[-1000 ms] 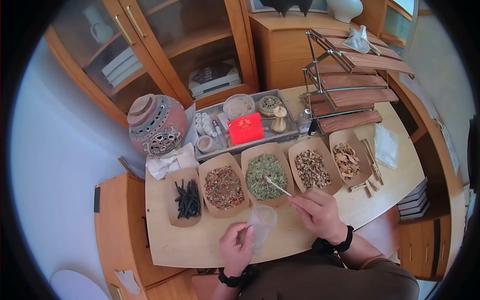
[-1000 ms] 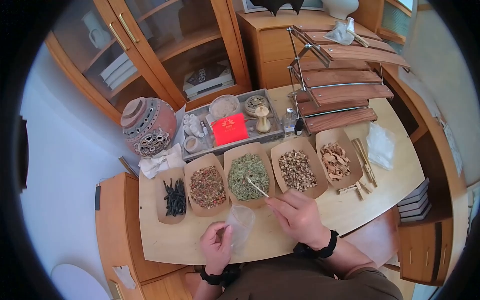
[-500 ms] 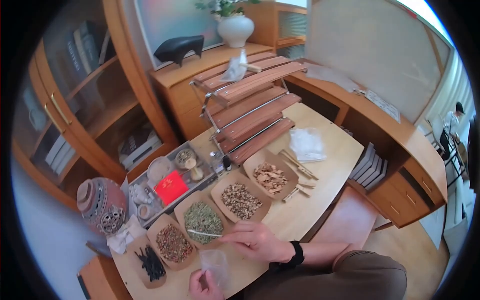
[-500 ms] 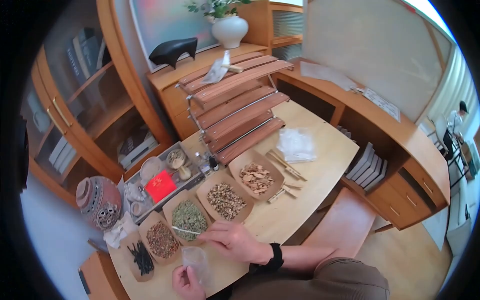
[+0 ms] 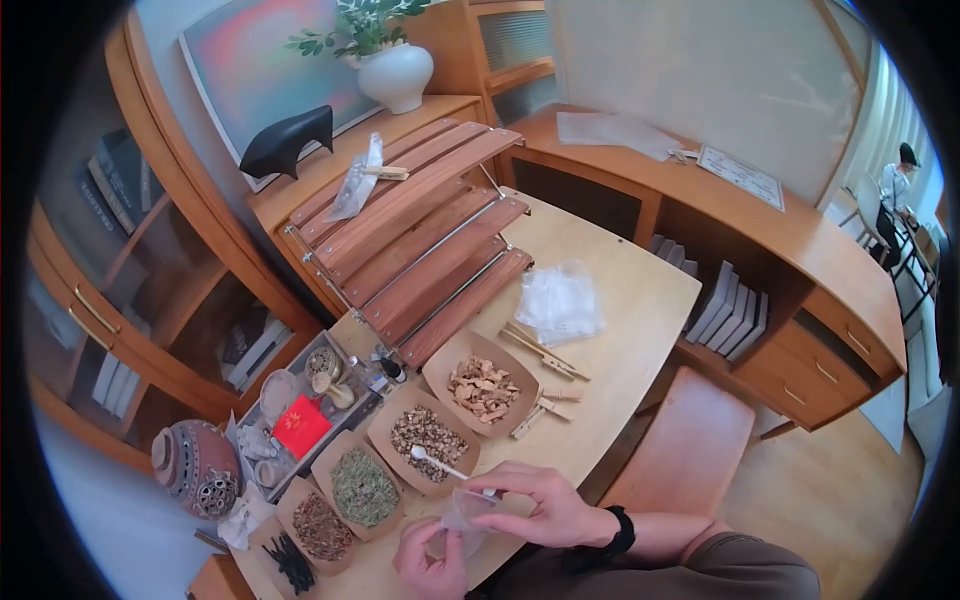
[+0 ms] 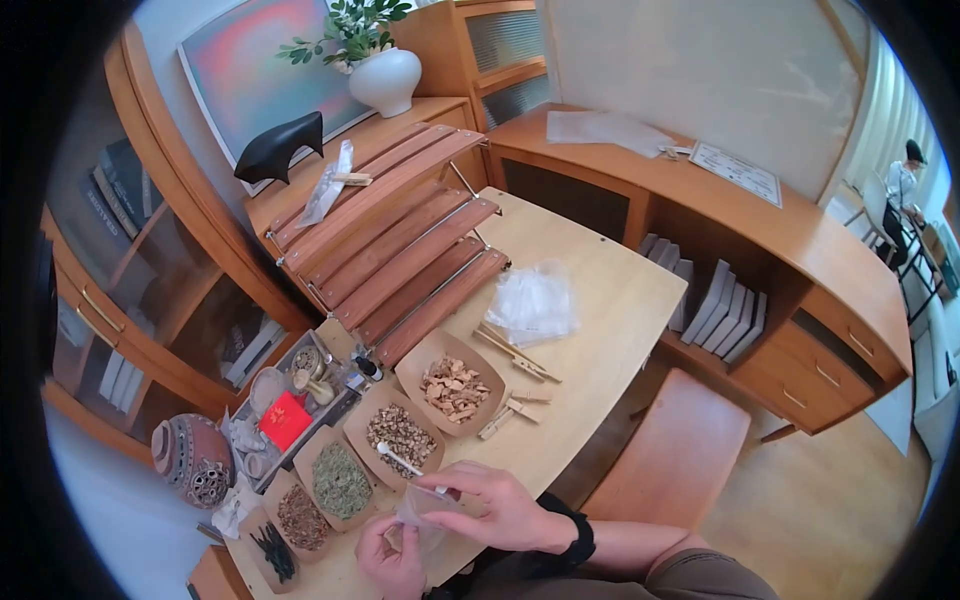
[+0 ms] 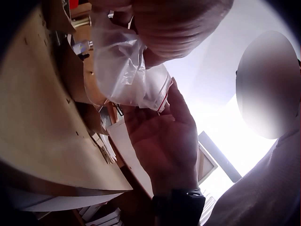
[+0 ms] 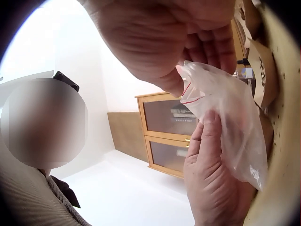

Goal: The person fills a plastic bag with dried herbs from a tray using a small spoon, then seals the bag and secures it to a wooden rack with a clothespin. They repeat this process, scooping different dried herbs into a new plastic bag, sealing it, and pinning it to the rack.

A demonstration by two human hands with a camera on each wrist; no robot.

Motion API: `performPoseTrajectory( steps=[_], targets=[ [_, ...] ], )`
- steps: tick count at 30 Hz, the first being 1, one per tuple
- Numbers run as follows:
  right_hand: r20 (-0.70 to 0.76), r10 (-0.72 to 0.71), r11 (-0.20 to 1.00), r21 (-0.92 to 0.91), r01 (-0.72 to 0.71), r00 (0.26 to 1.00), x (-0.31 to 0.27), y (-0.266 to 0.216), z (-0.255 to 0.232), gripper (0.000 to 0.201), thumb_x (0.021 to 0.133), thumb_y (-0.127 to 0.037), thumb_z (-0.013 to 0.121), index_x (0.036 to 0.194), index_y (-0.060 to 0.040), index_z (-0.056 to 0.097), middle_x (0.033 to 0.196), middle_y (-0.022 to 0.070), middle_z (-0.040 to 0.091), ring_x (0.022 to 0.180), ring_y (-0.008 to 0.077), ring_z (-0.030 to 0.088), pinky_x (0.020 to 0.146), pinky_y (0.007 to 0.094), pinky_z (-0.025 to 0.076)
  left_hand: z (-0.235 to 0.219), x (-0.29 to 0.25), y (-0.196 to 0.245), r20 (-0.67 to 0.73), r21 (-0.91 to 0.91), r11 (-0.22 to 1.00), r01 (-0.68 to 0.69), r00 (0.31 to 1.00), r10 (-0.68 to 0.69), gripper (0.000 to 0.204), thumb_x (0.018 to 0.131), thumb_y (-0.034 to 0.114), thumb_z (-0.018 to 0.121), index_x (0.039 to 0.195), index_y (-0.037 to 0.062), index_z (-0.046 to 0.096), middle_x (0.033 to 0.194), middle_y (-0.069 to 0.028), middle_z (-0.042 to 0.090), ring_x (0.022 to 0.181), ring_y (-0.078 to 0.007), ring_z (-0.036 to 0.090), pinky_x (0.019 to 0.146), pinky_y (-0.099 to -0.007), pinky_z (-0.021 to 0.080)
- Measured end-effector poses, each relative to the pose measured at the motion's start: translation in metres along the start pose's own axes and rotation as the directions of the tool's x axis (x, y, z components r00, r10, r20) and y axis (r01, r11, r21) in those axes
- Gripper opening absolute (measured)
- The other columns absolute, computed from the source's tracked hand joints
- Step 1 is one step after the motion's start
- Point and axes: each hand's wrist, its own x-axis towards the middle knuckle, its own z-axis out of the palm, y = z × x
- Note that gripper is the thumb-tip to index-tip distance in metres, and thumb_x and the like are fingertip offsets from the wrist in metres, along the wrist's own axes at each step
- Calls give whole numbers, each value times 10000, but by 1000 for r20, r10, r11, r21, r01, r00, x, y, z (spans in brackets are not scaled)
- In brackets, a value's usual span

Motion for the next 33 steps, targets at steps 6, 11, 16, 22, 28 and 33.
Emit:
performPoseTrajectory(
  steps=[6, 11, 16, 22, 28, 33],
  targets=[
    [-63, -132, 991, -2, 132, 989, 17, 9, -50, 429, 906, -82, 827, 1320, -26, 728, 1127, 123, 767, 940, 226, 714, 848, 337, 571, 48, 14, -1, 17, -183, 955, 231, 973, -232, 138, 903, -10, 794, 1016, -33, 718, 933, -105, 743, 858, -158, 701, 808, -307, 556],
    [-149, -237, 958, -201, 205, 960, 40, 12, -104, 412, 882, -74, 835, 1274, -11, 727, 1122, 136, 769, 978, 281, 724, 877, 370, 572, 71, 27, 6, 49, -278, 904, 325, 945, -325, 114, 947, 7, 769, 1034, -32, 707, 956, -88, 748, 886, -140, 705, 823, -293, 554],
    [-273, -253, 783, -622, 31, 928, 81, 51, -183, 442, 821, -65, 833, 1243, -14, 715, 1168, 168, 755, 1076, 378, 712, 929, 423, 569, 78, 46, 16, 168, -340, 840, 423, 906, -388, 261, 1022, 12, 688, 1261, -37, 596, 1052, -110, 742, 981, -134, 699, 883, -272, 537],
    [-112, -108, 594, -804, -26, 988, 85, 80, -228, 486, 782, -96, 831, 1248, -25, 712, 1125, 168, 759, 1032, 377, 717, 900, 442, 577, 105, 103, 37, 231, -538, 681, 497, 864, -447, 494, 1065, 18, 621, 1485, 14, 361, 1195, -151, 712, 1050, -139, 672, 916, -270, 535],
    [-157, 65, 694, -703, -157, 986, 68, 74, -245, 323, 830, -127, 807, 1142, -48, 776, 1000, 164, 773, 895, 333, 747, 815, 412, 594, 146, 142, 24, 274, -511, 645, 569, 819, -505, 541, 1059, 62, 658, 1500, 29, 346, 1207, -152, 701, 1023, -148, 667, 909, -289, 556],
    [-322, 13, 789, -578, -208, 947, 55, 79, -251, 188, 893, -63, 775, 1079, -37, 796, 973, 154, 782, 833, 277, 756, 749, 356, 602, 187, 146, 9, 282, -383, 711, 590, 808, -518, 663, 1025, 144, 732, 1539, 17, 333, 1329, -171, 597, 1070, -168, 652, 866, -317, 574]
  ],
)
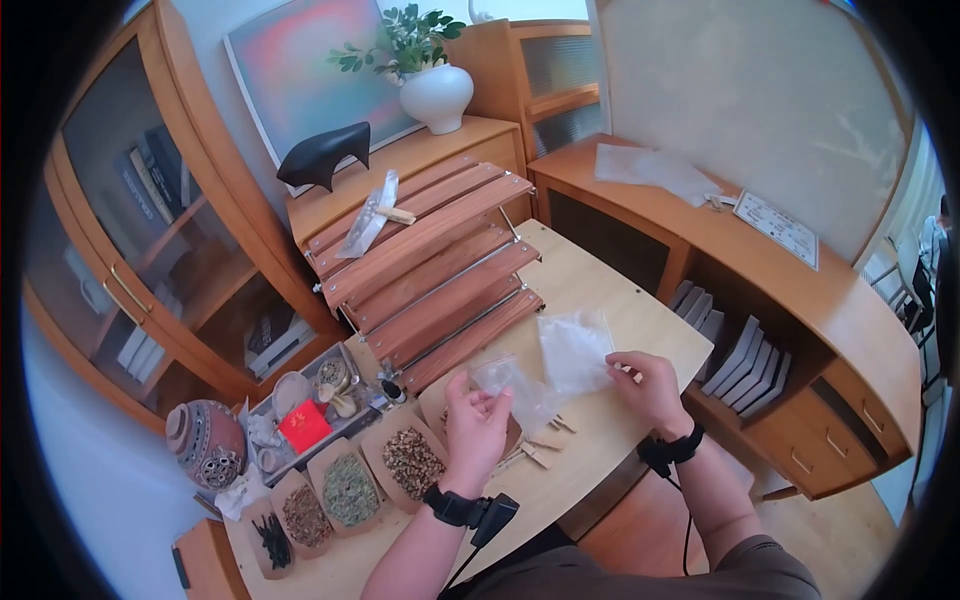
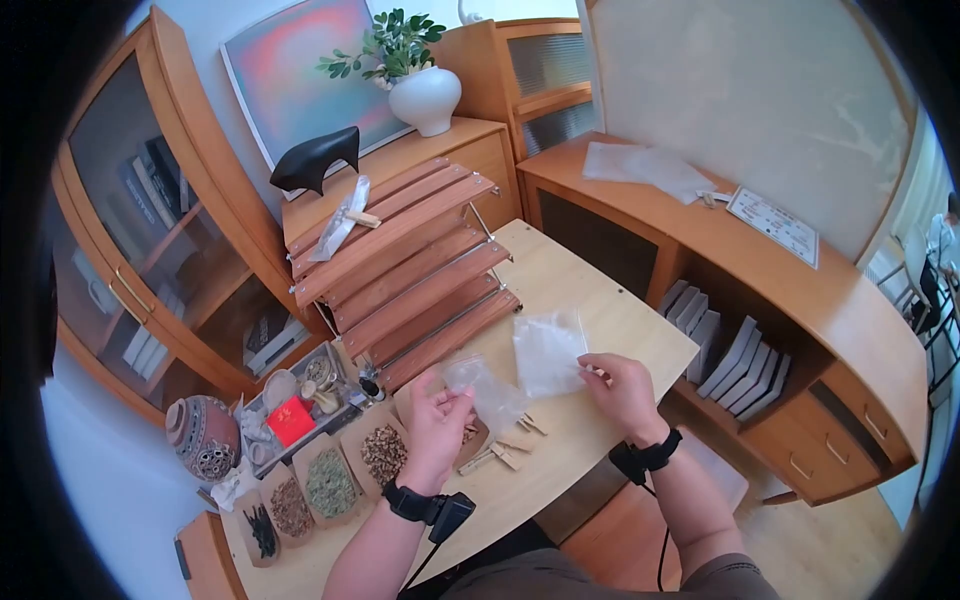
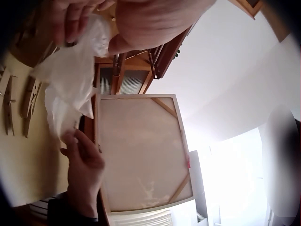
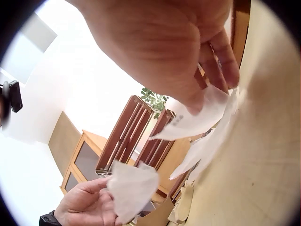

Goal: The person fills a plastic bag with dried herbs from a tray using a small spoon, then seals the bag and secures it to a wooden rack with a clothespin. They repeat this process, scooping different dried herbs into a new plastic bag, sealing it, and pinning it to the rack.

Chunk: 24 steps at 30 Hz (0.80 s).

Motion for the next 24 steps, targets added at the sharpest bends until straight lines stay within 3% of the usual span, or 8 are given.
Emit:
performPoseTrajectory(
  steps=[1, 3, 7, 9, 10, 12, 16, 24],
  targets=[
    [-146, -56, 996, 55, 64, 988, -2, 1, 0, 172, 903, -19, 762, 1070, -33, 797, 976, 143, 786, 836, 259, 756, 750, 334, 601, 2, 1, -5, 1, -1, 1000, -6, 1000, 6, 663, 1025, 144, 732, 1539, 17, 333, 1329, -171, 597, 1070, -168, 652, 866, -317, 574],
    [-293, -99, 986, 103, 134, 951, -3, -2, -2, 166, 912, 26, 750, 1062, -28, 798, 979, 131, 789, 839, 241, 756, 750, 313, 601, 4, -2, -9, 0, 467, 851, -239, 963, 270, 660, 1021, 207, 749, 1532, 5, 384, 1390, -181, 544, 1093, -209, 656, 907, -329, 569],
    [-457, -49, 954, 241, 177, 888, -16, -22, -7, 167, 902, 87, 747, 1041, 5, 790, 963, 115, 790, 859, 192, 744, 762, 300, 583, 5, -26, 8, 64, 565, 743, -360, 916, 395, 600, 1046, 237, 720, 1512, -10, 433, 1355, -184, 591, 1115, -257, 670, 964, -358, 561],
    [-465, -19, 932, 312, 184, 885, -29, -40, -9, 169, 900, 95, 746, 1039, 8, 789, 959, 122, 787, 863, 192, 743, 770, 301, 583, 6, -40, 20, 254, 39, 984, -173, 954, 158, 526, 1086, 257, 666, 1501, -3, 474, 1357, -184, 628, 1165, -270, 673, 989, -370, 553],
    [-446, -101, 939, 252, 233, 890, -38, -55, -11, 176, 888, 106, 746, 1030, 10, 787, 978, 126, 789, 890, 218, 755, 797, 311, 590, 3, -49, 31, 240, 41, 984, -173, 958, 159, 526, 1086, 257, 666, 1501, -3, 474, 1357, -184, 628, 1165, -270, 673, 989, -370, 553],
    [-380, -255, 918, 192, 346, 889, -52, -70, -8, 224, 837, 131, 762, 1017, 0, 788, 1007, 131, 793, 950, 266, 773, 850, 339, 607, -6, -65, 54, 491, -428, 815, 391, 858, -154, 448, 1123, 236, 602, 1480, -18, 508, 1326, -133, 672, 1197, -169, 654, 990, -355, 561],
    [-236, -448, 821, 273, 502, 862, -72, -87, 11, 293, 784, 156, 769, 1022, -13, 792, 1046, 126, 797, 1023, 300, 770, 886, 369, 621, -31, -80, 39, 455, -447, 837, 315, 886, -90, 355, 1133, 222, 581, 1399, -13, 605, 1311, -111, 701, 1166, -143, 673, 953, -311, 559],
    [-55, -363, 829, 436, 349, 930, -85, -126, 32, 426, 782, 35, 828, 1201, -5, 757, 1186, 151, 771, 1162, 337, 720, 1023, 414, 563, -100, -104, 18, 202, -267, 961, 75, 979, -20, 185, 1080, 145, 678, 1132, -17, 751, 1020, -23, 775, 895, -51, 673, 822, -234, 520]
  ],
)
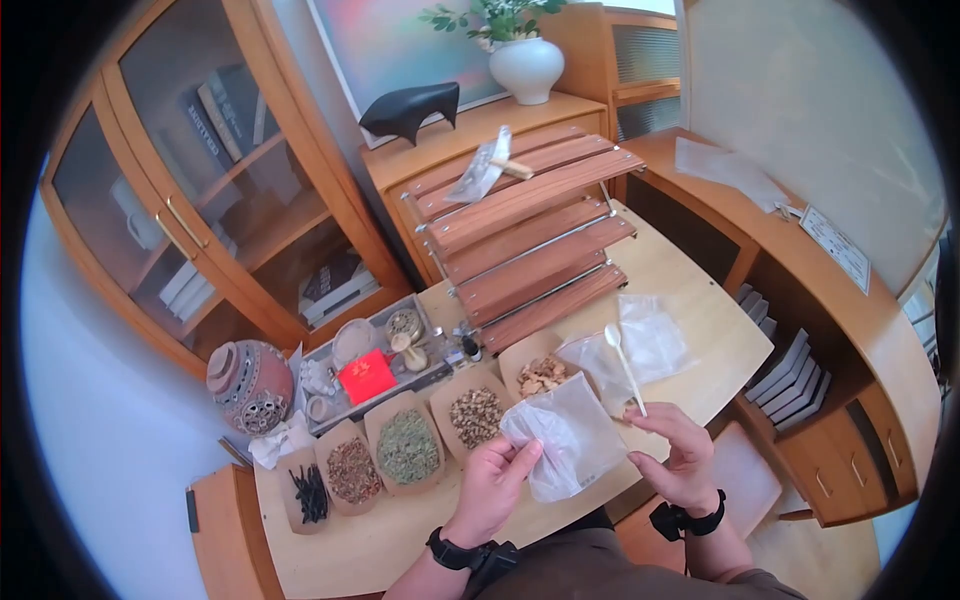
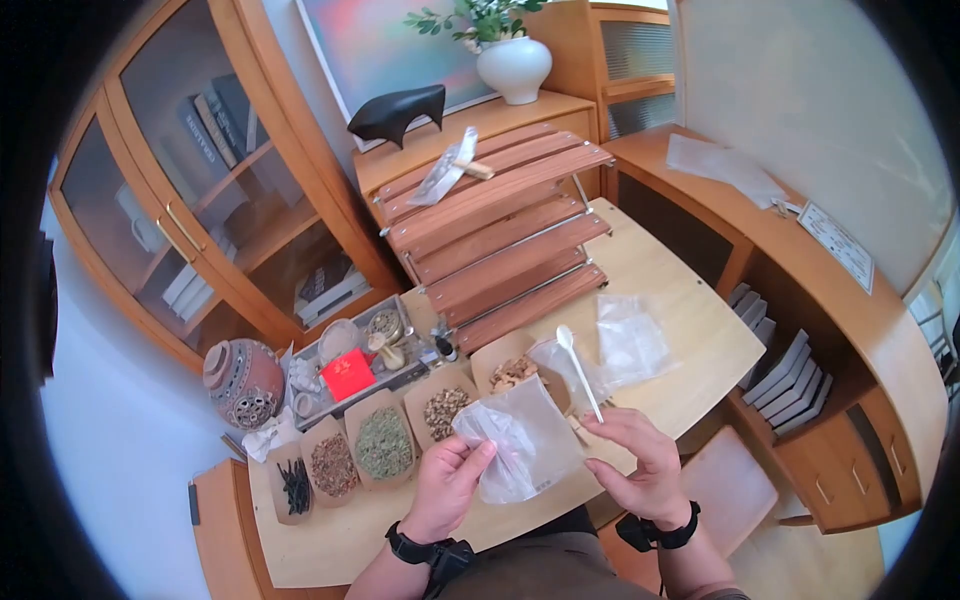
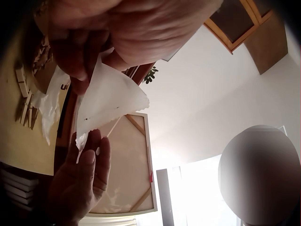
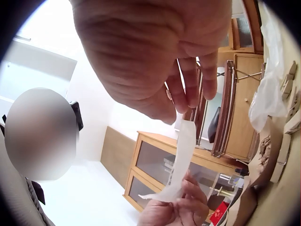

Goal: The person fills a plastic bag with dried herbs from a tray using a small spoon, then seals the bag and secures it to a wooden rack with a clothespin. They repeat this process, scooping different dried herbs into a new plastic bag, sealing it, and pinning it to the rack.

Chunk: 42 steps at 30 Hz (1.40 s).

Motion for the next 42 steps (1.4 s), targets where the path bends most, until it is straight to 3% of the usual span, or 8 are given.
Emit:
performPoseTrajectory(
  steps=[4, 10, 15, 22, 27, 32, 39, 42],
  targets=[
    [172, -61, 997, -38, 69, 983, 16, -26, 27, 583, 773, -58, 887, 1323, -5, 703, 1317, 159, 721, 1230, 360, 673, 1067, 451, 525, -36, -16, -5, -20, 33, 999, -11, 1000, 11, 207, 1068, 139, 690, 1193, -19, 741, 1072, -54, 786, 939, -87, 710, 866, -264, 563],
    [376, -133, 986, -48, 163, 917, 24, -59, 100, 687, 780, -245, 935, 1369, -14, 667, 1332, 146, 700, 1234, 369, 652, 1031, 448, 529, -64, -45, 10, -233, 140, 979, -150, 956, 180, 173, 1001, 161, 798, 894, 26, 779, 754, 60, 687, 661, -7, 549, 579, -236, 434],
    [474, -12, 1000, -9, 19, 880, 22, -80, 154, 656, 809, -269, 924, 1354, -5, 672, 1273, 174, 704, 1181, 383, 669, 985, 435, 544, -94, -95, 14, -335, 543, 825, -156, 861, 382, 242, 950, 178, 840, 840, -4, 725, 638, -38, 619, 585, -59, 537, 532, -286, 409],
    [620, -102, 981, 193, -25, 778, 10, -114, 233, 490, 877, -114, 815, 1338, -11, 685, 1235, 176, 707, 1074, 351, 722, 917, 407, 601, -138, -162, 20, -130, 726, 605, -327, 799, 587, 231, 1018, 115, 708, 828, -16, 697, 685, -139, 627, 573, -346, 617, 536, -413, 475],
    [687, -207, 960, 281, 8, 697, 9, -116, 254, 434, 907, -72, 749, 1335, -32, 693, 1239, 161, 711, 1052, 333, 734, 893, 400, 613, -142, -196, 30, -142, 749, 637, -183, 895, 423, 183, 1040, 168, 650, 1042, 17, 754, 993, -181, 733, 892, -338, 737, 792, -412, 589],
    [717, -191, 928, 355, -116, 671, 3, -111, 262, 397, 911, -36, 715, 1308, -32, 714, 1223, 150, 720, 1009, 315, 744, 856, 396, 614, -131, -199, 36, -111, 939, 287, -192, 618, 778, 55, 956, 34, 718, 972, -19, 725, 832, -184, 702, 746, -393, 683, 668, -435, 554],
    [576, -318, 948, 204, 245, 753, 14, -109, 272, 343, 818, 16, 724, 1152, -54, 753, 1101, 91, 750, 872, 298, 721, 776, 404, 590, -125, -203, 46, -17, 994, 82, -77, 621, 784, 186, 835, 41, 771, 752, 37, 605, 707, -141, 590, 626, -343, 601, 580, -440, 491],
    [613, -270, 963, 167, 213, 743, 13, -115, 275, 335, 773, -15, 768, 1104, -64, 752, 1023, 74, 751, 861, 305, 711, 798, 435, 584, -115, -193, 50, 38, 995, 18, -97, 544, 838, 209, 796, 29, 776, 715, 50, 584, 687, -120, 564, 602, -325, 577, 562, -437, 466]
  ],
)
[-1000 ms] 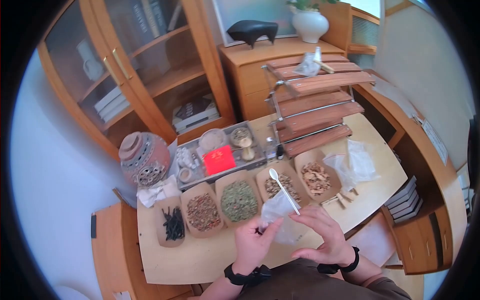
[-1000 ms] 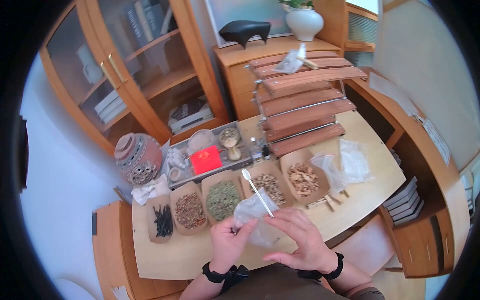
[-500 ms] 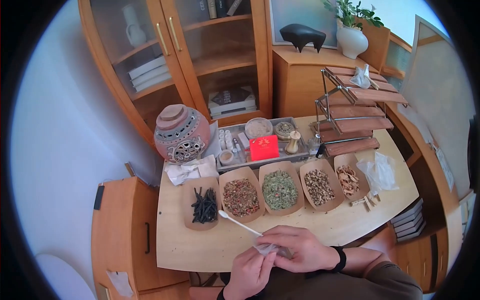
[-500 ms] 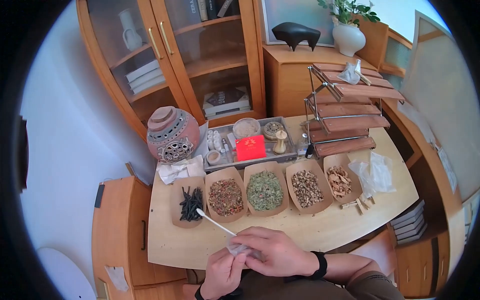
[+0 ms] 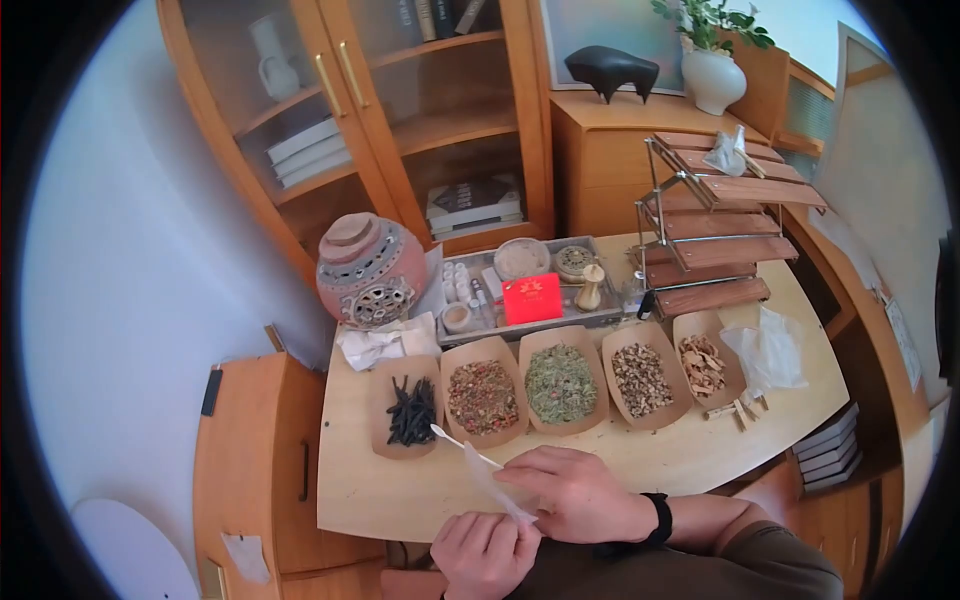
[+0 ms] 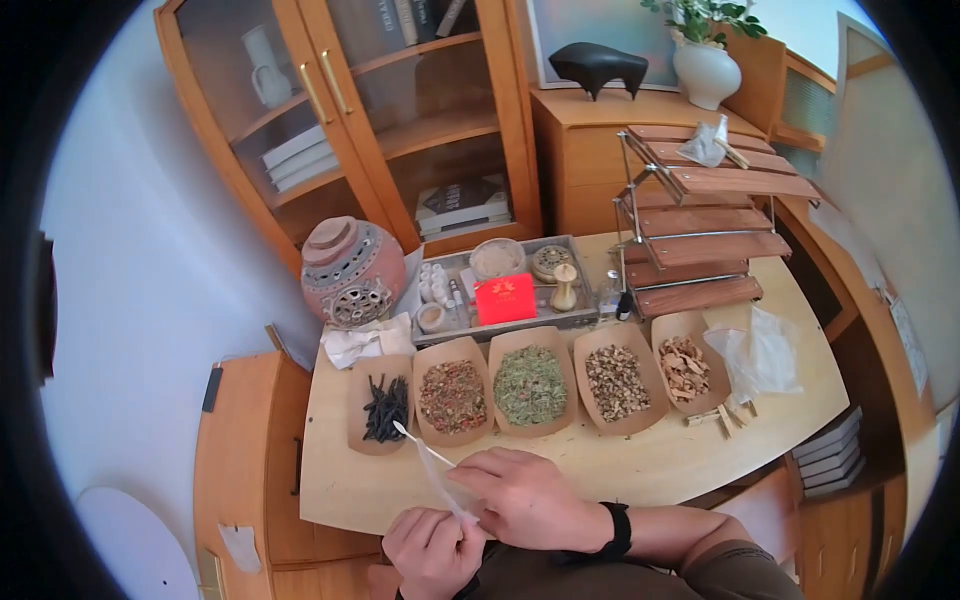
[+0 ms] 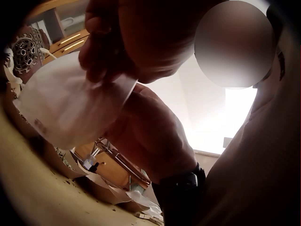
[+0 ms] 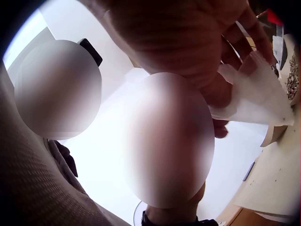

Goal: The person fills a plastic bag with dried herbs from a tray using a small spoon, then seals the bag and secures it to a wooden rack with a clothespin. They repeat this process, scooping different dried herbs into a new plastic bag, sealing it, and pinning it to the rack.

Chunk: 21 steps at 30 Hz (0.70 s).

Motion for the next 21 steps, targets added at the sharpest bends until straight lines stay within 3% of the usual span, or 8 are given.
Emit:
performPoseTrajectory(
  steps=[3, 7, 10, 12, 15, 16, 18, 21],
  targets=[
    [-183, -22, 989, -147, -6, 983, -2, 18, -8, 334, 753, -35, 802, 1084, -56, 759, 1001, 67, 749, 855, 289, 723, 752, 419, 594, 6, 4, 6, -16, 33, 995, -95, 995, 95, 240, 800, -1, 754, 689, 66, 553, 661, -103, 527, 582, -299, 555, 551, -417, 446],
    [-342, 0, 982, -176, -64, 940, -3, 26, -33, 318, 744, -27, 812, 1058, -50, 767, 1003, 75, 746, 845, 290, 735, 701, 390, 602, 21, 4, 3, -32, 41, 994, -102, 994, 104, 248, 808, -45, 712, 675, 69, 536, 619, -90, 478, 541, -281, 503, 531, -399, 416],
    [-281, -9, 984, -171, -41, 960, -6, 28, -41, 303, 753, -3, 811, 1050, -53, 779, 998, 77, 745, 836, 279, 744, 666, 372, 603, 29, 2, 6, 6, -57, 997, -46, 999, 46, 183, 808, -51, 715, 743, 51, 578, 722, -114, 542, 637, -312, 562, 592, -419, 468],
    [-194, -17, 992, -126, -8, 981, -12, 29, -44, 360, 761, 11, 805, 1112, -64, 774, 1033, 75, 749, 855, 283, 745, 698, 380, 611, 37, 6, 14, -139, -31, 987, 156, 977, -159, 96, 831, -3, 721, 887, 18, 645, 912, -158, 614, 835, -372, 633, 758, -472, 532],
    [-97, 90, 996, 18, -89, 991, -19, 22, -46, 418, 765, 27, 791, 1169, -76, 761, 1089, 78, 751, 880, 293, 748, 730, 382, 621, 43, 15, 17, -262, 37, 991, 128, 958, -114, 206, 885, 74, 690, 1076, -1, 693, 1117, -201, 641, 1026, -432, 629, 931, -545, 516],
    [-78, 104, 993, 68, -99, 991, -20, 21, -45, 469, 768, 42, 776, 1218, -82, 742, 1141, 76, 749, 904, 302, 749, 754, 383, 628, 44, 16, 18, -267, 41, 991, 130, 957, -114, 206, 885, 74, 690, 1076, -1, 693, 1117, -201, 641, 1026, -432, 629, 931, -545, 516],
    [-75, 86, 994, 75, -80, 994, -23, 22, -41, 477, 762, 44, 773, 1223, -74, 738, 1152, 82, 748, 923, 302, 749, 772, 384, 628, 47, 19, 19, -131, 256, 966, 28, 991, 6, 313, 992, 210, 713, 1237, 18, 682, 1225, -217, 662, 1112, -390, 670, 920, -470, 563],
    [-110, 35, 999, 14, -33, 993, -25, 26, -39, 487, 756, 42, 764, 1232, -56, 728, 1170, 93, 742, 955, 307, 743, 798, 389, 624, 41, 29, 11, -125, 105, 993, -47, 990, 60, 245, 914, 127, 659, 1123, 17, 725, 1147, -191, 667, 1060, -417, 624, 972, -557, 499]
  ],
)
